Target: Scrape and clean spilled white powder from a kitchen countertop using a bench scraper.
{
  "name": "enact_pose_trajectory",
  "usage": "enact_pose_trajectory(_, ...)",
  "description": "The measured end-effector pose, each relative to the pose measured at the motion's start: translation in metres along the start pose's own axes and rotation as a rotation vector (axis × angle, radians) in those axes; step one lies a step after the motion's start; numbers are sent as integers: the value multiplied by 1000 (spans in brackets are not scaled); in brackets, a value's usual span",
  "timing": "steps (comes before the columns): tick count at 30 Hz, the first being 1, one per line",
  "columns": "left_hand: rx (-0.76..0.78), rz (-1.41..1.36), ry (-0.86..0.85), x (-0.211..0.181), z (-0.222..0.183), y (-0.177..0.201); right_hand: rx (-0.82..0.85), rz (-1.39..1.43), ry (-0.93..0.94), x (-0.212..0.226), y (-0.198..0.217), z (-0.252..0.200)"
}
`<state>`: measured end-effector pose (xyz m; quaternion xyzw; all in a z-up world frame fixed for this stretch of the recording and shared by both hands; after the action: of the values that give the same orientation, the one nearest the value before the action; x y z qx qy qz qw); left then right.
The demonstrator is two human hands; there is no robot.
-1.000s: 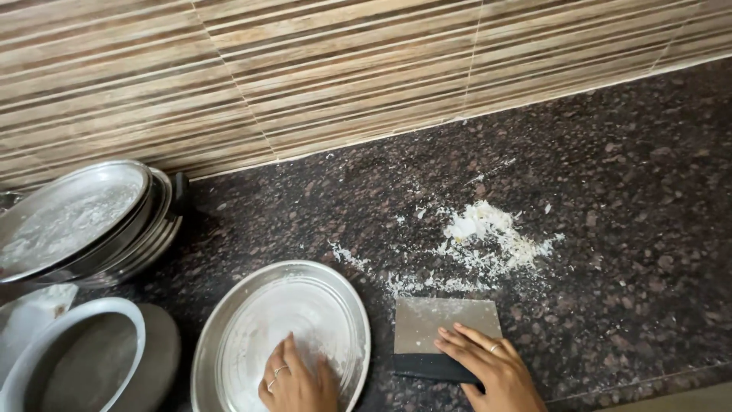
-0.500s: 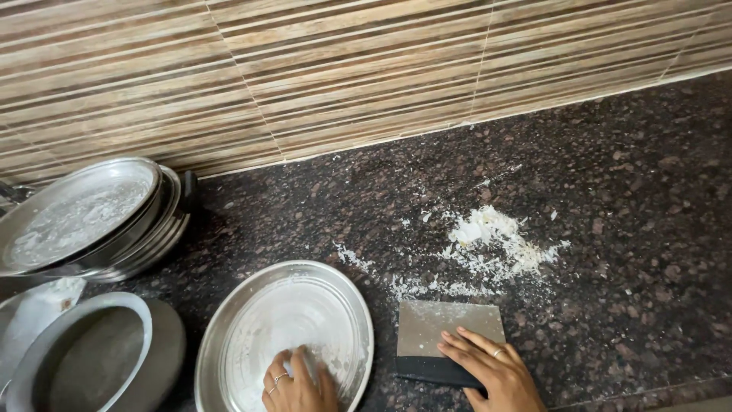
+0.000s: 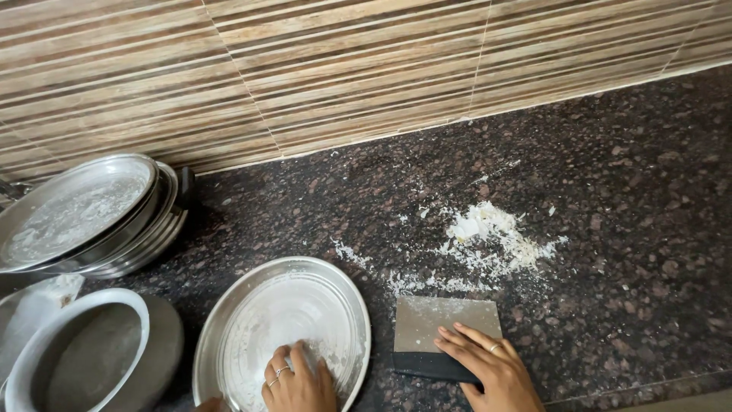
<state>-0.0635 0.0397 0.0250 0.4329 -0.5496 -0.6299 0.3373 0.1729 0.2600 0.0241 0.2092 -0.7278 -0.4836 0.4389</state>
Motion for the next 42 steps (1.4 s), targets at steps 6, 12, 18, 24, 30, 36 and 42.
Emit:
enact_pose_trajectory(6, -134, -122, 17, -9, -12, 17, -112, -28, 85, -20, -5, -11)
enact_pose_trajectory(12, -415, -651, -782, -119, -74, 40, -229, -128, 154, -48, -3, -22)
enact_pose_trajectory(18, -332, -367, -1040, -196, -83, 60, -232, -83, 80, 22, 93, 8)
enact_pose_trajectory(24, -151, -462, -1097, -179, -88, 23, 231, -36, -271, -4, 83, -3)
enact_pose_trajectory(30, -211, -452, -931, -162, -77, 23, 173, -31, -241, 16, 96, 6)
enact_pose_trajectory(36, -191, -384, -923, -143, -76, 7, 221, -36, -203, 15, 88, 5)
enact_pose_trajectory(42, -56, -1027, -553, -89, -14, 33, 364, -84, -254, 11, 83, 2)
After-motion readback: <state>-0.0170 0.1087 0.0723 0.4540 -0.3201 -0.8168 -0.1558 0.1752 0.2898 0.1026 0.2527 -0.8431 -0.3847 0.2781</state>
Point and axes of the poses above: each hand's wrist, its own z-axis towards the middle knuckle, its own y-axis out of the back of the hand, x = y × z, the point moved 8 cm from there along z, towards the middle knuckle, and after that the axes turned 6 degrees about -z, right-handed, at the moved point
